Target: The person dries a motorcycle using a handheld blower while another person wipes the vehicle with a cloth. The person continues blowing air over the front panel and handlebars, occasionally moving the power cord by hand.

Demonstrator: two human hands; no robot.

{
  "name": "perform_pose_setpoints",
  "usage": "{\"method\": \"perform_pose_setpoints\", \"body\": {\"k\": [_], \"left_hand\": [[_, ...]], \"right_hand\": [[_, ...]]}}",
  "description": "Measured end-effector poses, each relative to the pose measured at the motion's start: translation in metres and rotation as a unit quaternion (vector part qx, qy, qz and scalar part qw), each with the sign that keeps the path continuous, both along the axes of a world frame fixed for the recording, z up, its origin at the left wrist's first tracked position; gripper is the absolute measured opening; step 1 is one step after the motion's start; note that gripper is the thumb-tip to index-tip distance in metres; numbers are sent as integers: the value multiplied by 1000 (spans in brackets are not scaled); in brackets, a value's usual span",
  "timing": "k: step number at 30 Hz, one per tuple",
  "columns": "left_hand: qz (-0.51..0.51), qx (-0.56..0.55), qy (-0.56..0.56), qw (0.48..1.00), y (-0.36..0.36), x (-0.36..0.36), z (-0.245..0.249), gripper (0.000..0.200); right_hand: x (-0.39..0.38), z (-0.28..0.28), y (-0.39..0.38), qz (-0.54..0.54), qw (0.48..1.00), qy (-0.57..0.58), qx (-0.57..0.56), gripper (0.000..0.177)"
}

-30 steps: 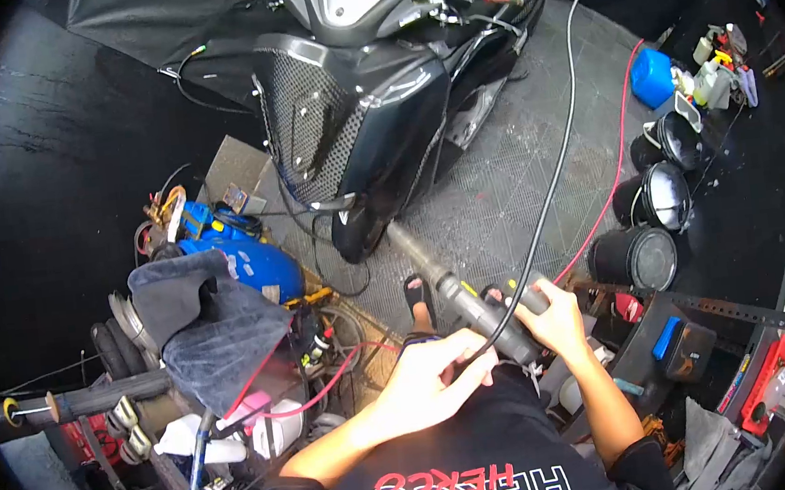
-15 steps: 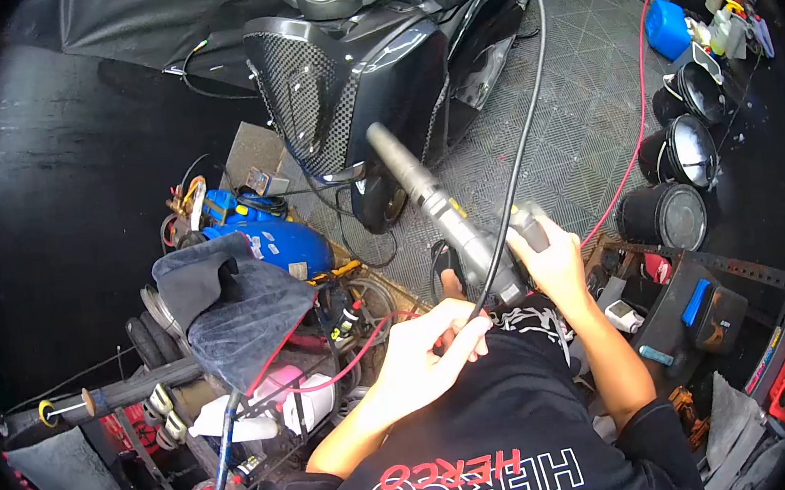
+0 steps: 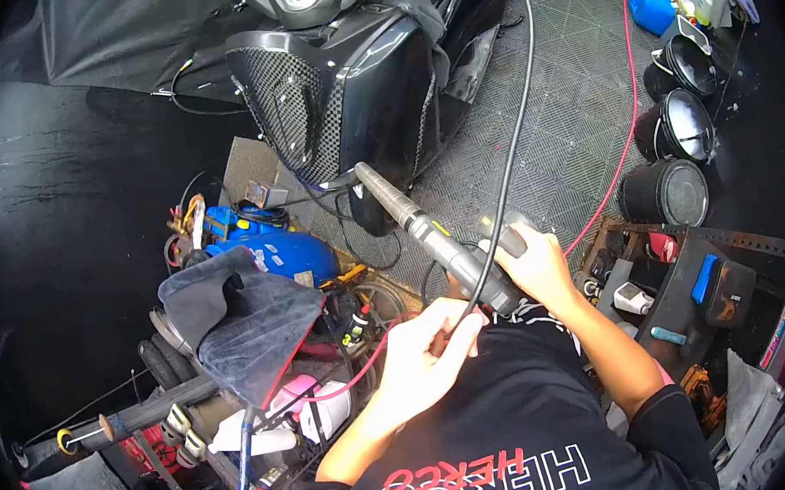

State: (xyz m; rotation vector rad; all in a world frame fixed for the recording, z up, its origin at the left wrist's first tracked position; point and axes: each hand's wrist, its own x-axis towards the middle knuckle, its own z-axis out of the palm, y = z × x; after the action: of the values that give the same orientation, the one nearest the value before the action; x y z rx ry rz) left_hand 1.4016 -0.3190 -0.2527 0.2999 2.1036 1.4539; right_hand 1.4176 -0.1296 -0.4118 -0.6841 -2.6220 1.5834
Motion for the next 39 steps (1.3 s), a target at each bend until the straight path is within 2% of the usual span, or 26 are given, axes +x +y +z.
{"method": "perform_pose_setpoints", "body": {"k": [9, 12, 16, 17, 20, 21, 27, 28, 31, 34, 37, 39], "left_hand": [[-4, 0, -24, 1000, 3, -5, 12, 11], [1, 10, -23, 1000, 4, -4, 14, 12], [-1, -6, -12, 1000, 1, -4, 15, 11], [-5, -10, -7, 1000, -1, -4, 12, 11], [-15, -20, 3, 1000, -4, -4, 6, 10], [-18, -21, 5, 1000, -3, -5, 7, 10], [-41, -28, -4, 999, 3, -6, 7, 12], [-45, -29, -7, 999, 3, -6, 7, 12], [-50, -62, -22, 997, 3, -5, 5, 14], [-33, -60, -39, 997, 4, -5, 6, 16], [-14, -28, 7, 999, -2, -1, -10, 18], [-3, -8, 0, 1000, 3, -2, -4, 20]], "right_hand": [[-4, 9, 1, -5, 998, -53, -25, 67], [3, 1, 4, -54, 996, -13, -75, 65], [9, 1, 16, -77, 996, 36, -23, 56], [9, 6, 18, -91, 994, 56, -36, 49], [11, 1, 23, -123, 991, 50, -26, 45], [9, 8, 24, -127, 989, 46, -64, 45], [7, -14, 19, -82, 996, 26, 32, 53], [6, -4, 19, -71, 997, -17, -35, 60], [8, 0, 14, -13, 997, -73, -22, 64], [15, -13, 4, -29, 998, -47, -14, 66], [15, -27, 3, -81, 996, -24, -16, 63], [11, -12, 16, -106, 991, -39, -70, 61]]}}
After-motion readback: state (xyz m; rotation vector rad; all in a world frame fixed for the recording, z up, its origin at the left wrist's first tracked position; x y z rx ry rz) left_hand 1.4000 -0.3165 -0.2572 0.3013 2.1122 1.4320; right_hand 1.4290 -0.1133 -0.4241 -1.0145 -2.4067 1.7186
